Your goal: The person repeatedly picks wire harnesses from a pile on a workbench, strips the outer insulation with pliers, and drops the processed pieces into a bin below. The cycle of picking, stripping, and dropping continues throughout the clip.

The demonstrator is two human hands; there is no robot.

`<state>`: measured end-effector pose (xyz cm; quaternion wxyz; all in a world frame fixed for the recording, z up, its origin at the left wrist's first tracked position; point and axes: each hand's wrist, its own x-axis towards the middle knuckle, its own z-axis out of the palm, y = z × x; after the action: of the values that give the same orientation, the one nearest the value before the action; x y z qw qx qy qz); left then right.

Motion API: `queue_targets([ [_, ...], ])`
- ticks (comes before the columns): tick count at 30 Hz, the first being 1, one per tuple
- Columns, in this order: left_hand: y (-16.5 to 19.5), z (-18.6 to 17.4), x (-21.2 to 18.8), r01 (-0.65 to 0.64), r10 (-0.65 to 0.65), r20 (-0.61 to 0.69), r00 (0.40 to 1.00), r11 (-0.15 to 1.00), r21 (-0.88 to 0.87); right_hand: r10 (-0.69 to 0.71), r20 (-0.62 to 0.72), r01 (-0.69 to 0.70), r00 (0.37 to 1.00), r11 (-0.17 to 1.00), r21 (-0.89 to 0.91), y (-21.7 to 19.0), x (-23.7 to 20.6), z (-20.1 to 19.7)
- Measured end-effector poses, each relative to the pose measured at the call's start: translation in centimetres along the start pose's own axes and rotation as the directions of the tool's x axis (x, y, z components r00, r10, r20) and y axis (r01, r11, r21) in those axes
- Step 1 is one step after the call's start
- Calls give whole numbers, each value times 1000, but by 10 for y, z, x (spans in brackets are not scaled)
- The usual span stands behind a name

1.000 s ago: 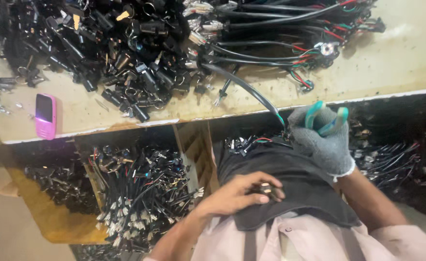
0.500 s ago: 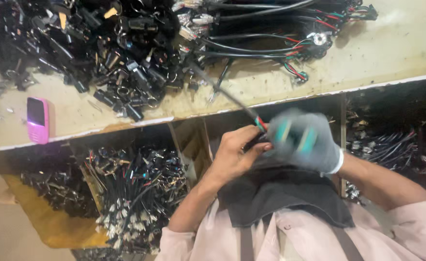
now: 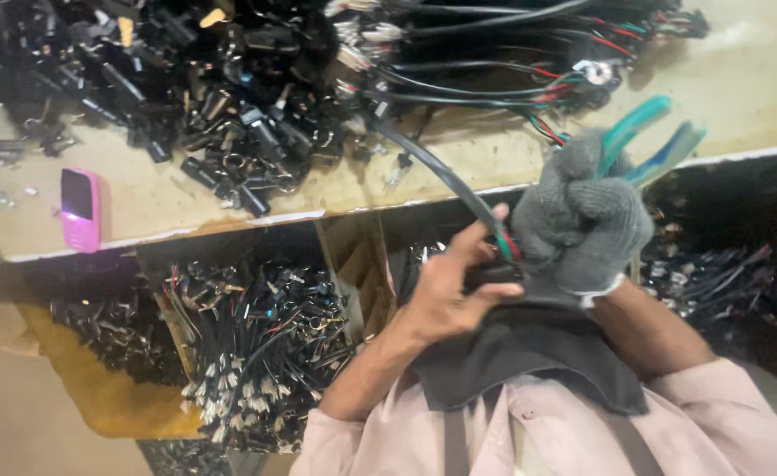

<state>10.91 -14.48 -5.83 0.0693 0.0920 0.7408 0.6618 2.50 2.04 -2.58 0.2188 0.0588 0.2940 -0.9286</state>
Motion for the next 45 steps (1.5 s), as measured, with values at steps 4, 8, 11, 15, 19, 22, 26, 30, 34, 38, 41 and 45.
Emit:
queue_targets([
  [4,-5,2,7,35,-346,289,893,693,720,-318,-7,178,948,548,-818,-28,22,-3],
  [8,0,-42,18,-49,-353,255,900,500,865,-6,417,314,909,-647,-695,-45,34,-13],
  [11,7,-100,31,147,358,-301,884,398,905,10,354,259,935,-701,-665,-46,34,-15],
  [15,2,-182,33,196,112,-211,971,132,972,-40,320,190,947,-734,-652,-42,28,-17],
  [19,-6,-223,22,-12,83,-19,996,361,932,-3,273,180,962,-746,-642,-38,25,-23],
  [22,-8,-223,28,-54,278,-36,960,309,950,55,299,232,953,-766,-600,-35,33,-26],
  [26,-3,-157,32,-184,119,-461,880,978,-99,9,434,312,901,-708,-634,-35,40,-25],
  [30,-3,-61,20,132,-263,-151,953,806,-577,-144,283,235,948,-279,-931,-41,23,-22],
  [34,7,-31,13,41,-36,21,999,945,-325,50,391,394,919,-149,-907,-41,-7,-19],
  [38,23,-29,22,310,-281,160,946,927,-211,261,651,699,713,-194,-688,-32,-11,-16],
  [41,28,-20,20,250,-248,-44,968,967,54,22,489,488,872,33,-872,-22,-7,-9],
  [45,14,-16,10,0,-7,-118,993,998,-55,-116,415,431,902,242,-869,-14,-9,0],
])
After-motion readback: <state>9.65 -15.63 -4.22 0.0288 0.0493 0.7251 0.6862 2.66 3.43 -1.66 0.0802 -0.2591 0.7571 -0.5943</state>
